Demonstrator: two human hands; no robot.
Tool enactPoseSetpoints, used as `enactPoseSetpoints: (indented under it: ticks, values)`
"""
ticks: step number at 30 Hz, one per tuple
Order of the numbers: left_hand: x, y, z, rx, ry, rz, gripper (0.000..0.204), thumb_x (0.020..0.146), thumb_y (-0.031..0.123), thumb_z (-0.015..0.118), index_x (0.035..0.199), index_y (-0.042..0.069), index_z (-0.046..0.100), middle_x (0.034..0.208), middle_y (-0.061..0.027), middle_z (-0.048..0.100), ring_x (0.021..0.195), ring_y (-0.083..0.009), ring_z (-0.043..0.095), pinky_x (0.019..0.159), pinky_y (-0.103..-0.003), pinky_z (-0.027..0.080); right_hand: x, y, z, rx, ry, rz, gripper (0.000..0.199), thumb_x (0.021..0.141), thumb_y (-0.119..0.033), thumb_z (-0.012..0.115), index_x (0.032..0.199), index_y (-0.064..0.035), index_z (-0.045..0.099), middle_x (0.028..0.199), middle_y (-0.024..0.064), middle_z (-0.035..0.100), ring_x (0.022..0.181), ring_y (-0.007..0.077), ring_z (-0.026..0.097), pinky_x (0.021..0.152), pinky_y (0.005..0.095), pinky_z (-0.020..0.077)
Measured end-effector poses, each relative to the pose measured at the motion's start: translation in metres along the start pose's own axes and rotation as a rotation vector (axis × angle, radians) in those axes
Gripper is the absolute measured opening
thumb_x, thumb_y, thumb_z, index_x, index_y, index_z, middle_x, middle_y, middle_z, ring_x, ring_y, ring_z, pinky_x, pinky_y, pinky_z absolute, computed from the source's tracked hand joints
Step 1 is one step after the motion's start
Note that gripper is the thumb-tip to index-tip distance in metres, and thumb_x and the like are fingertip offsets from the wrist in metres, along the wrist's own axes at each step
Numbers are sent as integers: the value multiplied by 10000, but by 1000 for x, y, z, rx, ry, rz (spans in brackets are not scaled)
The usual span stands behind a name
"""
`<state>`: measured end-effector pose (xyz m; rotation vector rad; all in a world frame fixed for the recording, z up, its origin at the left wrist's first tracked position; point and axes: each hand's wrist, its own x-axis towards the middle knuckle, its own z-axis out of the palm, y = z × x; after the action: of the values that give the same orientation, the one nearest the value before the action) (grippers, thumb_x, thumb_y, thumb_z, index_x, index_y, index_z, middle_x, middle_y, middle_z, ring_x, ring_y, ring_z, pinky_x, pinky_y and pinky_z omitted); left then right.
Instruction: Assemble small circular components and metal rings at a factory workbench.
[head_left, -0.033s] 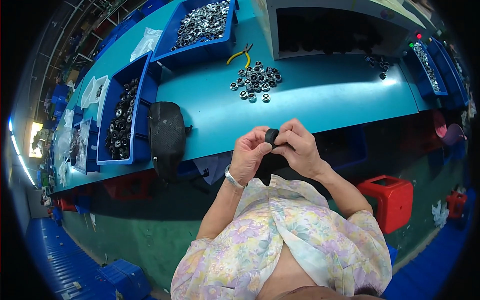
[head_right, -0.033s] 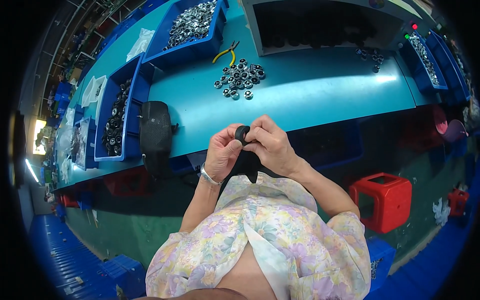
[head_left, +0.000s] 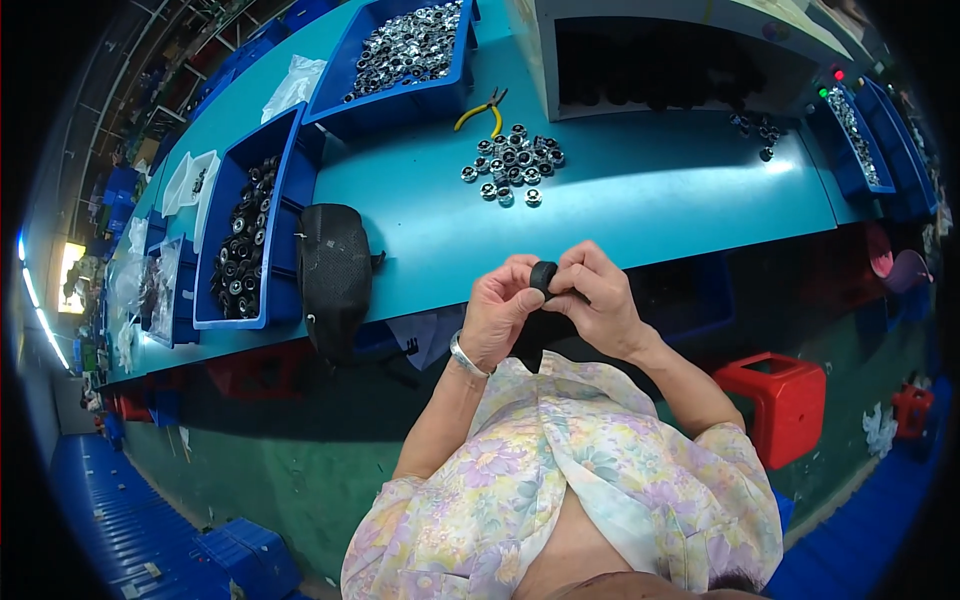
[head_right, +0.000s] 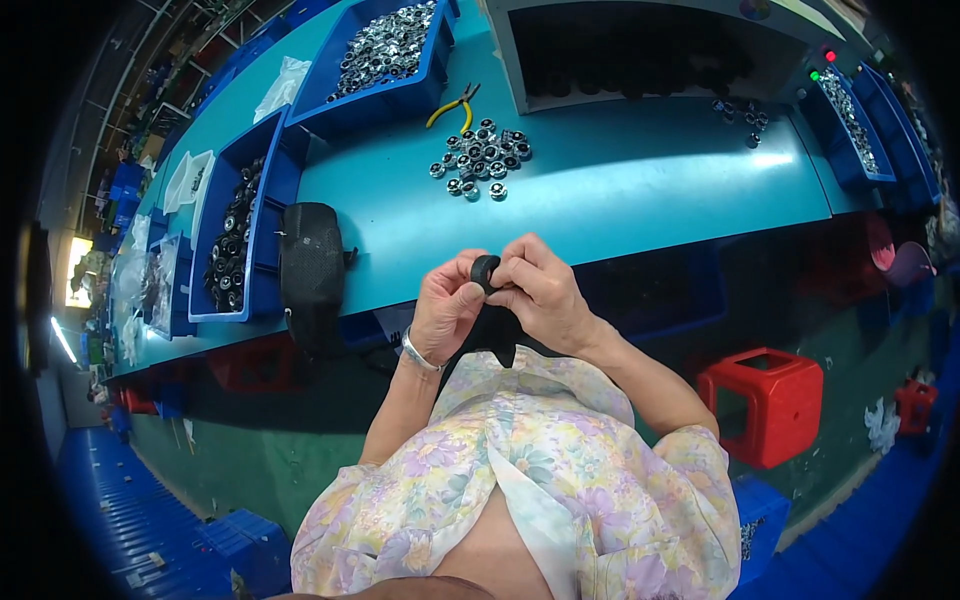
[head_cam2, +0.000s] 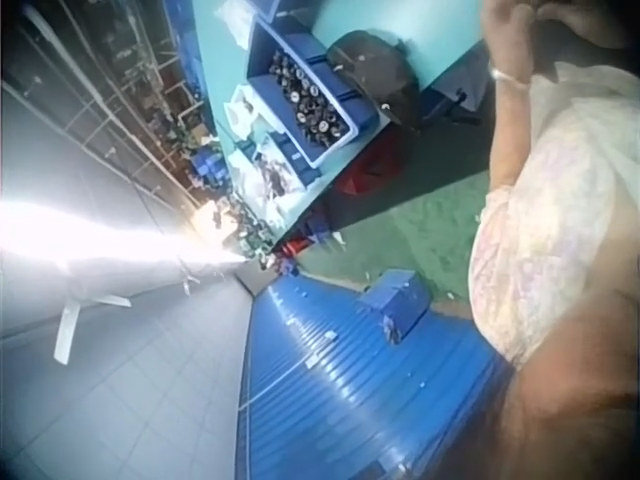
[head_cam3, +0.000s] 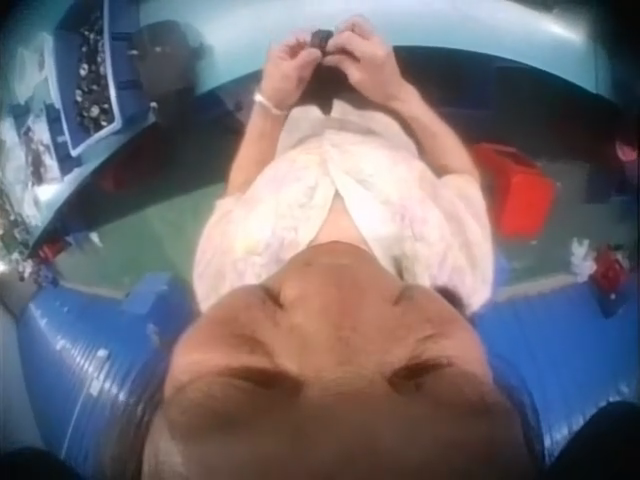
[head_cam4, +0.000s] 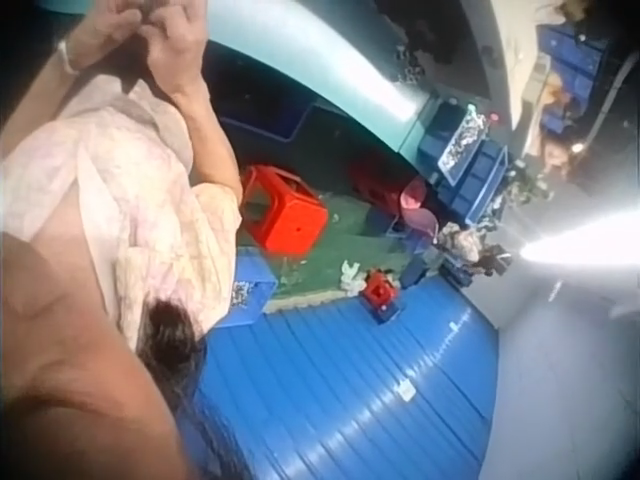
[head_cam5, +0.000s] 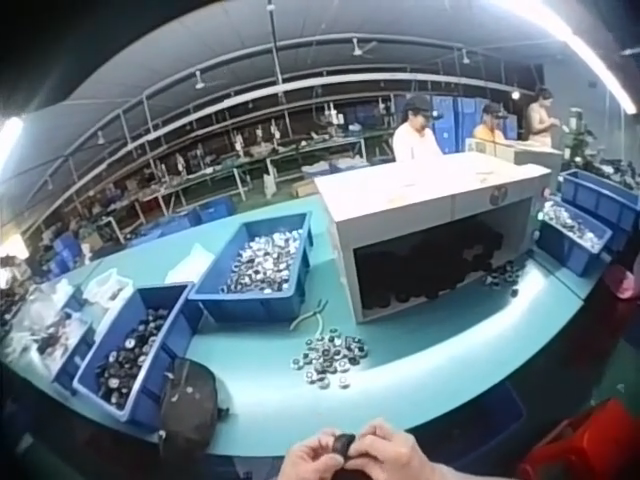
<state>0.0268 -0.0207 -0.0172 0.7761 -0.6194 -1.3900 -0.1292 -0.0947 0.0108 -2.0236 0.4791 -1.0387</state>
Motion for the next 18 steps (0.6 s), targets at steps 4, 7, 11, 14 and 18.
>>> enactPoseSetpoints:
  ticks: [4, 7, 11, 14, 18]
  values:
    - [-3, -5, -8, 21, -7, -8, 136, 772, 64, 766, 811, 35, 639, 1095, -36, 519, 977, -113, 515, 837, -251, 453, -7, 11, 7, 92, -32, 73, 234, 675, 56, 743, 805, -34, 571, 901, 59, 504, 721, 163, 506, 628, 276, 435]
    - [-4, -10, -13, 85, 59, 10, 144, 783, 74, 761, 793, 38, 622, 1110, -49, 526, 983, -120, 524, 850, -259, 449, -7, 17, 9, 178, -113, 224, 203, 700, 61, 724, 830, -24, 594, 911, 60, 516, 744, 143, 521, 641, 264, 444]
    - [-3, -10, -26, 135, 183, 55, 148, 803, 72, 741, 811, 32, 599, 1127, -94, 557, 969, -148, 578, 891, -291, 457, 0, 59, 12, 190, -96, 295, 173, 763, 50, 669, 920, 9, 611, 966, 99, 557, 759, 171, 568, 675, 270, 472]
    - [-5, -5, -37, 63, 213, 41, 86, 857, 45, 672, 869, 24, 589, 1135, -132, 596, 976, -189, 622, 905, -313, 480, 27, 86, 15, -111, -93, 149, 230, 781, 42, 648, 1001, 1, 600, 964, 126, 549, 772, 235, 577, 675, 318, 480]
    - [-4, 1, -50, -94, 186, 27, 79, 901, 72, 631, 930, 21, 579, 1155, -143, 609, 1024, -233, 632, 903, -315, 504, 60, 113, 33, -418, -63, 120, 276, 796, -44, 674, 1060, -40, 593, 946, 128, 531, 824, 299, 581, 702, 380, 488]
